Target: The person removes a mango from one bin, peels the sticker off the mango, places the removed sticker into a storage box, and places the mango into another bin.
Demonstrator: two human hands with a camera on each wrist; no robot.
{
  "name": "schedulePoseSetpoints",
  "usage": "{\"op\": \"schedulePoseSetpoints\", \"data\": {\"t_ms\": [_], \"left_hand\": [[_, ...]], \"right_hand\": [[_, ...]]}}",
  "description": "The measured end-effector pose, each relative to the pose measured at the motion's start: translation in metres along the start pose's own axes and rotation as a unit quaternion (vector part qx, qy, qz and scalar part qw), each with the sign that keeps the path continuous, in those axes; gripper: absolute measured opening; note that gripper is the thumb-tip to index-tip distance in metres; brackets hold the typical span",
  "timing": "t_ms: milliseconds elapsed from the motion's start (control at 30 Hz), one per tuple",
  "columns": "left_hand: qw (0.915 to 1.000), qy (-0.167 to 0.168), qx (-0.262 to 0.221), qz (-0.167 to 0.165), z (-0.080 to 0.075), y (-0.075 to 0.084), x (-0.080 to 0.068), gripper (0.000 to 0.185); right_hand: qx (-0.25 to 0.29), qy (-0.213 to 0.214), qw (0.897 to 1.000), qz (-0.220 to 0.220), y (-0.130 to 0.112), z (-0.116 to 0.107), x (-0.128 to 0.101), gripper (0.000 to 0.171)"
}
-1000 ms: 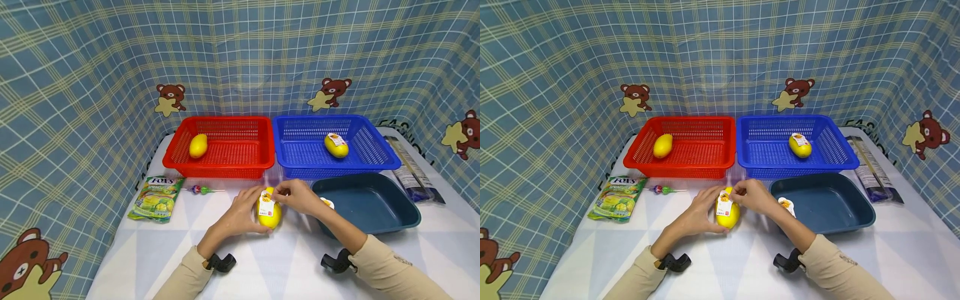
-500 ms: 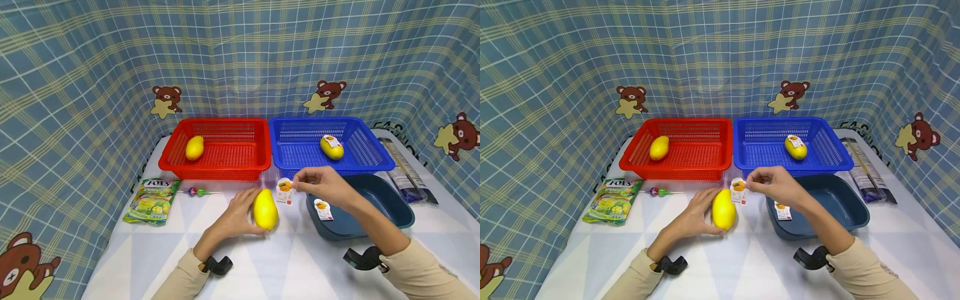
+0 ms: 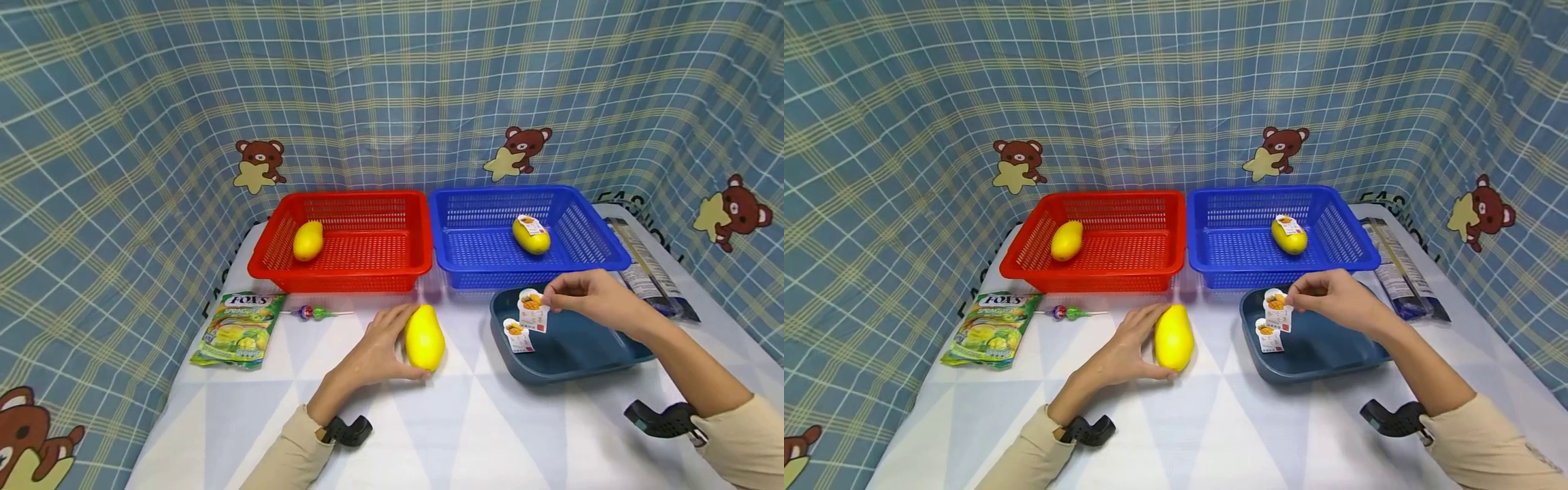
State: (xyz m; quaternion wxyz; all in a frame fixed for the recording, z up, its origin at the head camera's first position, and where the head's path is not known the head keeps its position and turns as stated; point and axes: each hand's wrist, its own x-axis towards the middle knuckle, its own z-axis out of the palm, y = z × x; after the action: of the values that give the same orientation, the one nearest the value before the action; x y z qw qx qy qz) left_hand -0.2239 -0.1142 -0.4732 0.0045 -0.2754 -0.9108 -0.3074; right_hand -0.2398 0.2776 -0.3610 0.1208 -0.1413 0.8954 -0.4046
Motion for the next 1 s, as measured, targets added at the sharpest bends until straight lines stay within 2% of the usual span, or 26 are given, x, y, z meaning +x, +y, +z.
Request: {"op": "schedulePoseSetpoints", "data": {"t_ms": [233,467,1000], "left_hand": [[1.0,0.006,0.001,0.004,0.001,-0.003,-0.001,0.118],[1.0,0.005,0.004,0.008,0.0,-0.003,-0.001,0.117],[1.0,0.005,-0.003,0.007,0.0,-0.001,0.0,0.116]], "right_hand": [[-0.015,-0.035,0.999,0.027,0.029,-0.003,0.005,0.022],[-0.034,-0.047,0.998,0.04,0.048,-0.001,0.013,0.023],[-0.101,-0.016,0.994,0.039,0.067,0.012,0.022,0.016]]}}
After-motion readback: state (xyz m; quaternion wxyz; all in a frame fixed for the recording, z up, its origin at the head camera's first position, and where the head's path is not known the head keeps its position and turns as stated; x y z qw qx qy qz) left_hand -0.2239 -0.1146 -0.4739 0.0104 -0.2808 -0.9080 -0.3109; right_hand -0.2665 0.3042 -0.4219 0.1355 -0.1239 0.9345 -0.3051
